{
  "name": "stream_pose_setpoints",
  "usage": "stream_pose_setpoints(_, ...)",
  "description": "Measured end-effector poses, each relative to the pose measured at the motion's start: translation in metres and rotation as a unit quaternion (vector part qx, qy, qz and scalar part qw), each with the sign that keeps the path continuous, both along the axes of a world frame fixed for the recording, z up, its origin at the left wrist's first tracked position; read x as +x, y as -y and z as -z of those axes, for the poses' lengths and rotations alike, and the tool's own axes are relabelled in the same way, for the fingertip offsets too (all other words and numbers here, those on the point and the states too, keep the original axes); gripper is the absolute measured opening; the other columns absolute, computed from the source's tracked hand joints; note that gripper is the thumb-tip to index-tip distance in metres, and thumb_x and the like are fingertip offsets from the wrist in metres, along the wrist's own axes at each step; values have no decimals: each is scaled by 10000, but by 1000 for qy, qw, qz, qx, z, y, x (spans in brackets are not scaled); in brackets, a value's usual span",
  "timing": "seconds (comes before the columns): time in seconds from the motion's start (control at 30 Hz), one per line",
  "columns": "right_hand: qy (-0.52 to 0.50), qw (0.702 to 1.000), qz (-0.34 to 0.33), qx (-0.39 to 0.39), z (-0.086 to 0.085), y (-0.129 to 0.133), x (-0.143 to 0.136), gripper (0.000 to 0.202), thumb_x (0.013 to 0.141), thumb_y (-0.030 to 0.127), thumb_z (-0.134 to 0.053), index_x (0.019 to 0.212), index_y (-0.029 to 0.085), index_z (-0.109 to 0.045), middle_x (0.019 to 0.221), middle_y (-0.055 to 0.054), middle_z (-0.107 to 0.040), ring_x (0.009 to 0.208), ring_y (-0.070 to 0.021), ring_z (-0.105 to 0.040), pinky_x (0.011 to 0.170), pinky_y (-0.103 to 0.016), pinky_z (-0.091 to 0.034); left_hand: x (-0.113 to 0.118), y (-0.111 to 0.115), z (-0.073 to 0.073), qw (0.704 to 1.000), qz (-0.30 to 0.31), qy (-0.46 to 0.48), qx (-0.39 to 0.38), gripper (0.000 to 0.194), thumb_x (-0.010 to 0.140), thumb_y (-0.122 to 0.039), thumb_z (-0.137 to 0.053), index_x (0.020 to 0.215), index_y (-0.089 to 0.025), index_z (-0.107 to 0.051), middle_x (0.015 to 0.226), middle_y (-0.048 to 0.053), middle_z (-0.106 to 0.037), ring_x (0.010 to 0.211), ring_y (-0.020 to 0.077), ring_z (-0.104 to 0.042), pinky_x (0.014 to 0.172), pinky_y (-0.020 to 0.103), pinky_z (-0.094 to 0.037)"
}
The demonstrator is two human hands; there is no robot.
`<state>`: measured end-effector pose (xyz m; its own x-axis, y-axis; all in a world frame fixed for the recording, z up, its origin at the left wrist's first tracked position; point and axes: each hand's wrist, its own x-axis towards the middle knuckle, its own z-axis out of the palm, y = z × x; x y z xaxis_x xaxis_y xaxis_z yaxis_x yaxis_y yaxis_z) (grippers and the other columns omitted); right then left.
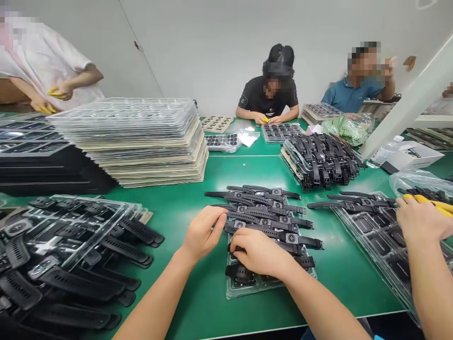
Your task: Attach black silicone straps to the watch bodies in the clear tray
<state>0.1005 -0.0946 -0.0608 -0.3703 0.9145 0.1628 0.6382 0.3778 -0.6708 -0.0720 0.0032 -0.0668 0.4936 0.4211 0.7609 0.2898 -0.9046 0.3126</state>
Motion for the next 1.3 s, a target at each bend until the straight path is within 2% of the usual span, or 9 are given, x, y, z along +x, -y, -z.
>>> stream_pose_setpoints(0.17,47,999,-2,-19,-7,-1,2,185,868,37,-654,861,200,-742,892,-34,-713,840,-212,-678,795,-323,-556,0,2,-2,1000,-4,-8,-12,168,994,-147,-488,944,-189,-643,830,53,-716,767,185,-641,708,311,-527)
stream_pose_setpoints(0.27,60,998,-7,-15,-16,2,9,144,906,140,-695,980,232,-777,1096,-61,-731,1010,-237,-678,902,-340,-539,0,2,-3,1000,-4,-8,-12,174,997,-156,-485,945,-191,-647,835,52,-723,774,185,-643,715,313,-524)
stream_pose_setpoints(0.37,122,990,74,3,-30,11,28,156,965,255,-671,1084,266,-771,1227,-56,-711,1167,-247,-627,1000,-350,-491,0,3,-3,1000,1,-3,-11,172,996,-151,-490,938,-186,-647,828,54,-720,766,185,-635,710,316,-518)
stream_pose_setpoints(0.47,280,944,164,-65,-39,22,47,159,992,269,-623,955,264,-778,998,-29,-758,983,-233,-687,823,-332,-533,0,4,-4,1000,9,2,-8,165,992,-136,-497,936,-184,-646,827,55,-722,771,185,-632,714,317,-518)
stream_pose_setpoints(0.6,369,901,190,-126,-31,30,51,100,902,221,-720,817,217,-772,894,-61,-762,879,-283,-714,652,-336,-514,3,5,-2,1000,19,0,-6,164,986,-130,-500,927,-185,-644,823,56,-726,779,185,-640,718,314,-527)
stream_pose_setpoints(0.9,426,864,229,-140,-17,27,44,141,839,255,-804,771,141,-758,888,-166,-762,961,-354,-692,622,-337,-486,8,7,5,999,16,-24,-17,210,990,-142,-479,871,-198,-643,770,46,-722,729,183,-636,671,315,-513)
stream_pose_setpoints(1.03,425,871,212,-122,-20,28,48,197,857,248,-790,696,165,-712,856,-118,-757,917,-322,-683,663,-345,-458,7,7,5,999,21,-25,-22,203,982,-135,-490,866,-193,-646,780,50,-729,733,187,-635,672,322,-509)
stream_pose_setpoints(1.17,425,876,212,-84,-36,35,50,146,931,180,-693,785,184,-679,789,-63,-731,832,-280,-653,666,-344,-399,7,8,4,999,25,-15,-35,195,980,-133,-495,879,-194,-650,784,48,-731,731,186,-630,672,324,-509)
stream_pose_setpoints(1.3,413,880,213,96,-69,38,52,180,935,111,-639,784,210,-626,733,-33,-676,742,-251,-588,655,-347,-335,6,12,-9,998,23,8,-53,144,980,-168,-524,1023,-192,-659,907,67,-751,843,204,-661,771,358,-537)
